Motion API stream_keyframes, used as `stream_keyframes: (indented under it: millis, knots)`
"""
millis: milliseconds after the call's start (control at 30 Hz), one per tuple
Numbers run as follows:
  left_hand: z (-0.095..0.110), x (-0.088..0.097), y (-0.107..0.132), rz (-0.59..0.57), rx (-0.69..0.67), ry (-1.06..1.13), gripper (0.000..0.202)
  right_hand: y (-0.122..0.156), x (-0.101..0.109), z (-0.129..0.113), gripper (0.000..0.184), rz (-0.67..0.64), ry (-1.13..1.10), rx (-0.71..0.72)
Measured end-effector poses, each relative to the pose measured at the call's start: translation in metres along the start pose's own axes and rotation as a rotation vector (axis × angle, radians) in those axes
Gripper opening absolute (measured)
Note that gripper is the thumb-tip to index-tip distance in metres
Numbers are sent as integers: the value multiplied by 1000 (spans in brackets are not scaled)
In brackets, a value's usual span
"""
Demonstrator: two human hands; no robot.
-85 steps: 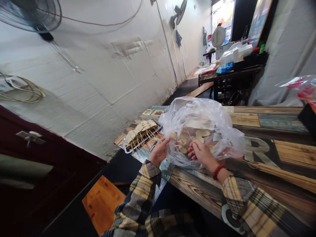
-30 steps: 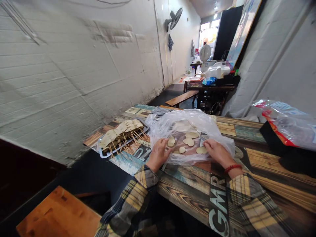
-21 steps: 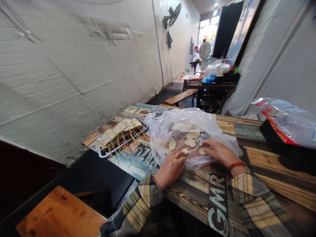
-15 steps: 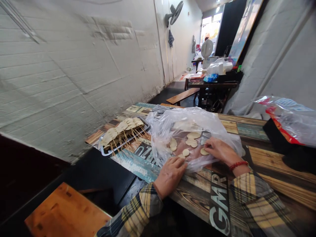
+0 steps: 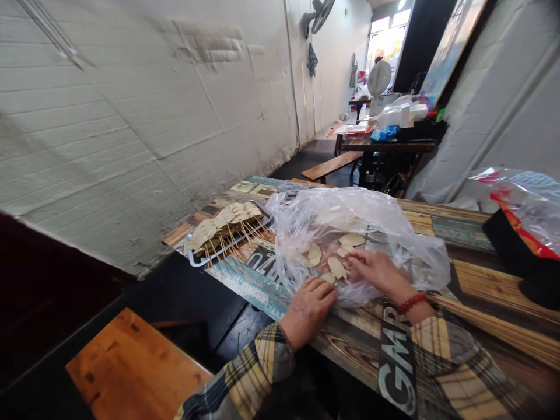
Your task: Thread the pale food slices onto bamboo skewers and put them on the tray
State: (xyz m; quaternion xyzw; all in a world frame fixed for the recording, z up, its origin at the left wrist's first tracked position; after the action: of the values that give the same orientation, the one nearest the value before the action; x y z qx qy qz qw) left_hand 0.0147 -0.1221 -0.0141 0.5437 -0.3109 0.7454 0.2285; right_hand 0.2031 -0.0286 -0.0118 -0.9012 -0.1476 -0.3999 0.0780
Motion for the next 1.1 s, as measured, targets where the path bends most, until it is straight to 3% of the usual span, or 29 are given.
stream_keyframes:
  millis: [233, 567, 833, 1100]
  knots:
    - [-2, -1, 1, 26, 29, 10, 23, -1, 11, 25, 27, 54, 161, -100]
    - [-1, 0, 1, 35, 46, -24, 21, 3, -13, 11, 27, 130, 292, -97]
    - [-1, -1, 2, 33, 44, -35, 21, 1, -9, 24, 18, 172, 159, -71]
    - [-4, 2, 4, 53, 121, -51, 19, 1, 0, 42, 25, 225, -56, -142]
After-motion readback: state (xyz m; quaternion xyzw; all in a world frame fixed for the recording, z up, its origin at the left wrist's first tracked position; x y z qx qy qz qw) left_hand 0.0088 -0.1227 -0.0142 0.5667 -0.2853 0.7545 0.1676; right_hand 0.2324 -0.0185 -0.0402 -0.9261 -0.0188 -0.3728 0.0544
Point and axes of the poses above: each hand's wrist, its own y-axis away from the middle knuckle, its own x-axis out of the back of the hand, z = x × y, the point moved 3 cm from there along -y, towards the middle knuckle, and after that the axes turned 8 degrees about -z, right-handed, at the moved point
